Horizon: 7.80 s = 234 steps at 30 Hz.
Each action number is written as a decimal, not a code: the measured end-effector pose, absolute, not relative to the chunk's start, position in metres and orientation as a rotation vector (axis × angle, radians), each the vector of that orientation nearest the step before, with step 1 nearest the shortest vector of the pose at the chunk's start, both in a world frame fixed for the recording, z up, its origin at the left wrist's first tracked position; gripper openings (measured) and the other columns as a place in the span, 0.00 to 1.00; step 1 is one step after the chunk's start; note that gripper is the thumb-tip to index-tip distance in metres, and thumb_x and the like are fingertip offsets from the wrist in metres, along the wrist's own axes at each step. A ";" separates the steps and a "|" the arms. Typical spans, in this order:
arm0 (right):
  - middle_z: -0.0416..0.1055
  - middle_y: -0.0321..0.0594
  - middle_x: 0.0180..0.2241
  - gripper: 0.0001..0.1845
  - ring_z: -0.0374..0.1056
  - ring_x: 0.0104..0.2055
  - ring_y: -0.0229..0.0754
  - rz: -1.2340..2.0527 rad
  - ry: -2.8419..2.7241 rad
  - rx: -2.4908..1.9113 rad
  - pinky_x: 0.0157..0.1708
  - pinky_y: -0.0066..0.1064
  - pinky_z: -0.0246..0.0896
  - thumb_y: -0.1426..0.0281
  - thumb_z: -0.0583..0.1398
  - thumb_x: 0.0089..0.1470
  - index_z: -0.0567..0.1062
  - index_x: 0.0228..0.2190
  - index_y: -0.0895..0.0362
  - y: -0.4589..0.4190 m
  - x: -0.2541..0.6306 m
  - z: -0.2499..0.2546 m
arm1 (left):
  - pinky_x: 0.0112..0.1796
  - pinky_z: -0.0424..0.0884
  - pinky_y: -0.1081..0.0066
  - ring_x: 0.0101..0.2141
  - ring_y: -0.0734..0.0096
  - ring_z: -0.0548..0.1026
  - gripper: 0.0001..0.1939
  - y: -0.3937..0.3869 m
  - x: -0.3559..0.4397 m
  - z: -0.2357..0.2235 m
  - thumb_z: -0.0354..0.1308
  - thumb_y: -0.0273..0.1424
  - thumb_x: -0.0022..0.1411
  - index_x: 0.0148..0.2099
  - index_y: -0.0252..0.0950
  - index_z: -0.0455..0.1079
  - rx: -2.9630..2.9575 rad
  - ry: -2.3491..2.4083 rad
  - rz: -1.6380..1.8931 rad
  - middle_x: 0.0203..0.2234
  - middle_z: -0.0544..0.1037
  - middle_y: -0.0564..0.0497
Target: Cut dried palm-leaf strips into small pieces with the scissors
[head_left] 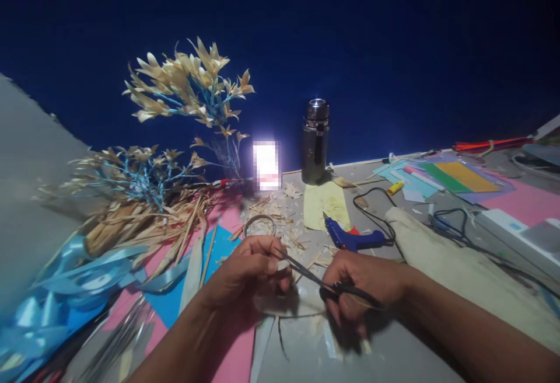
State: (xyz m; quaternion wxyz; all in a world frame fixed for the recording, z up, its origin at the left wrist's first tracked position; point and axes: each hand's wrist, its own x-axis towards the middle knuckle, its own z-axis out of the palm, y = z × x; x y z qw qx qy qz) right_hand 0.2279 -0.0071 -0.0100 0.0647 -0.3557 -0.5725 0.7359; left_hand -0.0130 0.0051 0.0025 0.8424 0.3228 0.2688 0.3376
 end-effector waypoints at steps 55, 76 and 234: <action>0.70 0.34 0.19 0.09 0.64 0.18 0.33 2.006 -1.291 -1.189 0.16 0.22 0.55 0.69 0.69 0.42 0.76 0.25 0.61 -0.009 0.214 -0.010 | 0.24 0.69 0.74 0.20 0.72 0.73 0.10 0.018 -0.018 0.006 0.72 0.27 0.48 0.26 0.33 0.73 0.761 0.740 0.803 0.17 0.74 0.52; 0.69 0.32 0.24 0.22 0.63 0.24 0.33 1.590 -0.939 -1.061 0.26 0.26 0.57 0.68 0.75 0.33 0.73 0.31 0.59 -0.015 0.198 -0.012 | 0.27 0.65 0.78 0.24 0.78 0.69 0.12 -0.008 0.024 -0.019 0.74 0.33 0.48 0.32 0.35 0.75 0.860 0.919 0.805 0.22 0.75 0.53; 0.69 0.31 0.24 0.19 0.65 0.25 0.34 1.567 -0.885 -0.937 0.27 0.27 0.59 0.69 0.74 0.35 0.73 0.29 0.58 -0.015 0.196 -0.019 | 0.28 0.69 0.77 0.22 0.78 0.70 0.08 -0.010 0.035 -0.014 0.71 0.31 0.50 0.30 0.35 0.75 0.792 0.957 0.979 0.20 0.74 0.55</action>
